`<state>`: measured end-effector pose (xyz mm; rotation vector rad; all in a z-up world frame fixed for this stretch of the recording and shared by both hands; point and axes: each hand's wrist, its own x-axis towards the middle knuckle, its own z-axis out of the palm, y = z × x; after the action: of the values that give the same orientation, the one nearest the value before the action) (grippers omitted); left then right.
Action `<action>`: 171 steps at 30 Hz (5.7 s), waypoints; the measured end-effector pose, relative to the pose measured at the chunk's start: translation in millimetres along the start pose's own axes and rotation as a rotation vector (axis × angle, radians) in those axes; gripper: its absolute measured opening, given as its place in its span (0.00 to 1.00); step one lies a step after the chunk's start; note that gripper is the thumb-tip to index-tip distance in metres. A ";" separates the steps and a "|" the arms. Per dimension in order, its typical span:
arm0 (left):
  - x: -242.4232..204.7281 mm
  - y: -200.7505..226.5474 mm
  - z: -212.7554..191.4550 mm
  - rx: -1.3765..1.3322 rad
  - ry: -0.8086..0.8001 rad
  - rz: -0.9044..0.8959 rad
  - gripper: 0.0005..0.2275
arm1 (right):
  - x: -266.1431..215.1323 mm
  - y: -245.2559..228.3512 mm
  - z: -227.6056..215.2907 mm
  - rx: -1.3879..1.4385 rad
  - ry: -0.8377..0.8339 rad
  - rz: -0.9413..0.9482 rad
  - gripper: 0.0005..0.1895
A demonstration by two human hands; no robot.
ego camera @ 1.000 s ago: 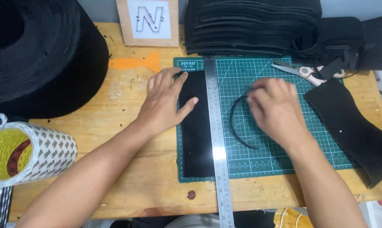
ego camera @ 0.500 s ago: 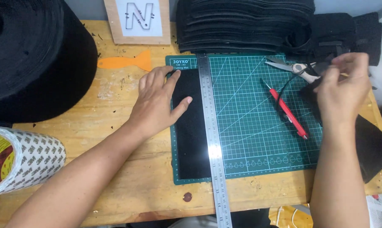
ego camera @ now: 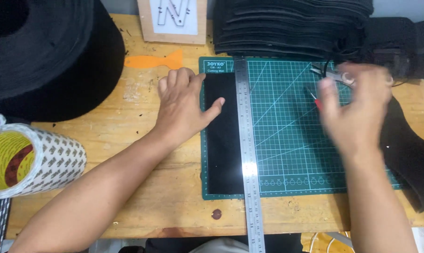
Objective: Measuring and cutting a strip of black fabric using a ruler, utility knife, and scissors on a cutting mat.
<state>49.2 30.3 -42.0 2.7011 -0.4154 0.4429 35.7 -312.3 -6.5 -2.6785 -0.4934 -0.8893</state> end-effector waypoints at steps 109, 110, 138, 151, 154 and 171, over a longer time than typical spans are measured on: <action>6.8 -26.3 46.0 -1.287 0.008 0.003 0.07 | 1.9 -94.5 29.3 0.784 -0.361 0.203 0.10; 6.6 -24.0 41.1 -1.278 0.013 0.013 0.07 | 1.6 -94.5 29.3 0.791 -0.359 0.204 0.10; 4.9 -18.8 30.2 -1.271 -0.030 0.032 0.05 | -3.0 -81.0 34.8 0.792 -0.305 0.201 0.05; 4.1 -14.4 18.1 -1.214 -0.038 -0.014 0.04 | 9.4 -68.1 14.7 0.628 -0.191 0.119 0.03; 3.4 -3.4 -2.4 -1.071 -0.065 0.015 0.06 | 8.3 -39.2 1.9 0.397 -0.122 0.163 0.03; 2.5 -4.7 4.3 -1.090 -0.047 -0.039 0.04 | 0.8 86.2 -0.3 -0.074 -0.299 0.096 0.14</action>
<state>54.2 32.2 -46.3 1.6541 -0.4398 0.0745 70.7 -390.1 -18.7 -2.8904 -0.3957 -0.4908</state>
